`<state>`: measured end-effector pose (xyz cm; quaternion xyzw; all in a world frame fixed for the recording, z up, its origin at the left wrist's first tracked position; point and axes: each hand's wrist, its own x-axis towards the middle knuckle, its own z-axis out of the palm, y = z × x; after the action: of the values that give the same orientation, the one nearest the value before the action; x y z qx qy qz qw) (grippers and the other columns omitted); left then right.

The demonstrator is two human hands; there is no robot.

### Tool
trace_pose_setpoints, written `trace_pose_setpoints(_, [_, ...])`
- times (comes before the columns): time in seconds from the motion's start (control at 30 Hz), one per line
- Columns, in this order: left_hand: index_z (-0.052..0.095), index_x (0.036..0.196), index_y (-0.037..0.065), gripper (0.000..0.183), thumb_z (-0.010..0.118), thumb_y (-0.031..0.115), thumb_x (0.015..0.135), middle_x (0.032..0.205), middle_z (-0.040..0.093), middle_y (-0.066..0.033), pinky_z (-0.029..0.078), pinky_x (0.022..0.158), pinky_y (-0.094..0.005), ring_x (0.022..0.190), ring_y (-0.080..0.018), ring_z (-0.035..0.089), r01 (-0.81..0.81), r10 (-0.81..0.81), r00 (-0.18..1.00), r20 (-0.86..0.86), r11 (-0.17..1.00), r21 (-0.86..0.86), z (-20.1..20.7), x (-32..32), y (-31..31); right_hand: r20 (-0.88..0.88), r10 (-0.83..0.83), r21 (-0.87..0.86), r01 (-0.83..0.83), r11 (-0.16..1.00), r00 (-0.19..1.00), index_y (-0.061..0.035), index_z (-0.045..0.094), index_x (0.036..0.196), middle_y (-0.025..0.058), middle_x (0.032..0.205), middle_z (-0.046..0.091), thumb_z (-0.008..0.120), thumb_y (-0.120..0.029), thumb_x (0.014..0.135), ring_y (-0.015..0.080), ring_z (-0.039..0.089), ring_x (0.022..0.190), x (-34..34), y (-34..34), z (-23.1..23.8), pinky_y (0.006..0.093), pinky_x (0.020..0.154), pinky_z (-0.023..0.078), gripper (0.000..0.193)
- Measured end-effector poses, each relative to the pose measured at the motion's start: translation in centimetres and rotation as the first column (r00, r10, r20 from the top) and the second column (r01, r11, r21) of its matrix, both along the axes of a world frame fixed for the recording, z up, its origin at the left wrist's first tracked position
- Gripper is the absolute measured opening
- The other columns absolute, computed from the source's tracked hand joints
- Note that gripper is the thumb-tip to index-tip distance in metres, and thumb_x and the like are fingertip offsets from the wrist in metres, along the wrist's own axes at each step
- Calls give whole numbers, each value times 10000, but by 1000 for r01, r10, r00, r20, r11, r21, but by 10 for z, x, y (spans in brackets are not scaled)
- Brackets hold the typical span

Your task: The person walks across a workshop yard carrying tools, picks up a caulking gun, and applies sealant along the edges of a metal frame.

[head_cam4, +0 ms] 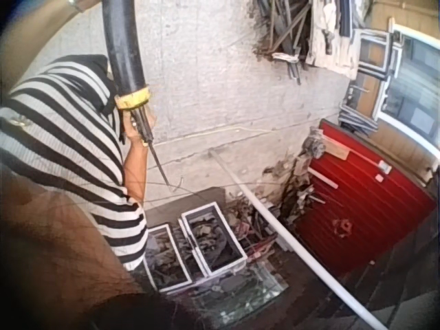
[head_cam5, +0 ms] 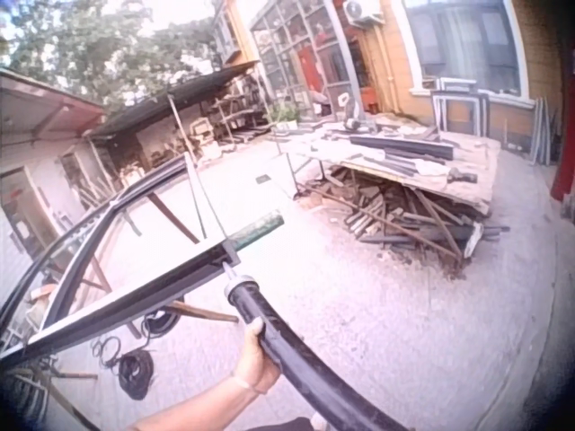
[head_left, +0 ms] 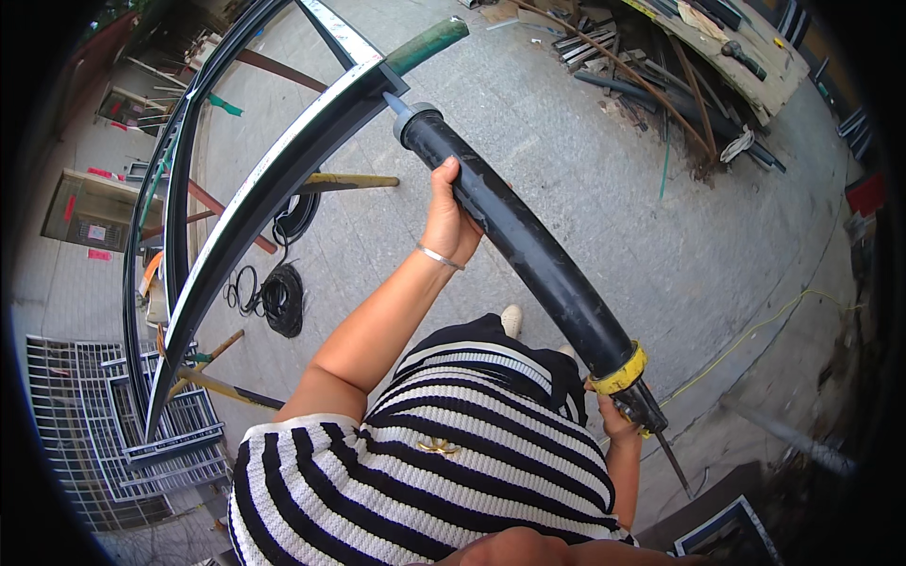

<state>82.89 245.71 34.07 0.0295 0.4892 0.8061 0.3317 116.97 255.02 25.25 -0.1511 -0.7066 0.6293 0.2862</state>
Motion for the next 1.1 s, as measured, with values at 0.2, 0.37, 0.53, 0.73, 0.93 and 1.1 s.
trace_pose_setpoints(0.2, [565,1019,93,669,471,728,829,841,652,-108,567,687,-443,772,-302,680,-57,46,995,87,990,130,17,13,15,-56,43,374,-19,927,997,3,628,830,139,721,619,664,-77,711,330,618,638,-5,47,46,362,596,475,148])
trace_pose_setpoints(0.37, [562,1011,84,667,486,722,833,830,651,-122,564,697,-451,761,-313,672,-110,101,992,72,984,142,25,22,37,-37,86,396,-64,916,996,-11,616,796,127,702,607,664,-53,706,315,609,611,-1,81,53,342,579,461,110])
trace_pose_setpoints(0.53, [546,1032,69,570,517,624,904,913,658,-131,552,797,-447,869,-268,664,-220,219,975,26,974,53,23,20,71,184,102,-331,-36,943,978,-6,625,956,83,871,657,714,-251,819,194,629,783,5,116,34,333,709,498,295])
trace_pose_setpoints(0.73, [512,1101,55,507,525,538,944,963,646,-96,594,718,-418,873,-218,676,-166,167,984,-57,986,20,16,-9,105,0,281,-552,-235,800,960,6,545,898,157,773,598,670,-305,817,292,606,720,-59,208,26,413,707,504,346])
trace_pose_setpoints(0.93, [513,1084,19,483,565,479,944,989,658,-128,598,778,-464,895,-243,689,-199,198,980,20,978,65,16,-47,140,31,443,-630,-326,705,896,-4,552,867,162,726,594,679,-322,782,302,604,670,-133,307,43,412,672,507,353])
trace_pose_setpoints(1.1, [518,1080,25,452,578,453,945,996,658,-124,596,794,-472,920,-247,688,-271,266,962,63,960,70,18,-66,170,66,556,-648,-388,655,828,6,551,861,167,701,591,675,-320,772,307,610,631,-192,384,51,419,652,519,360])
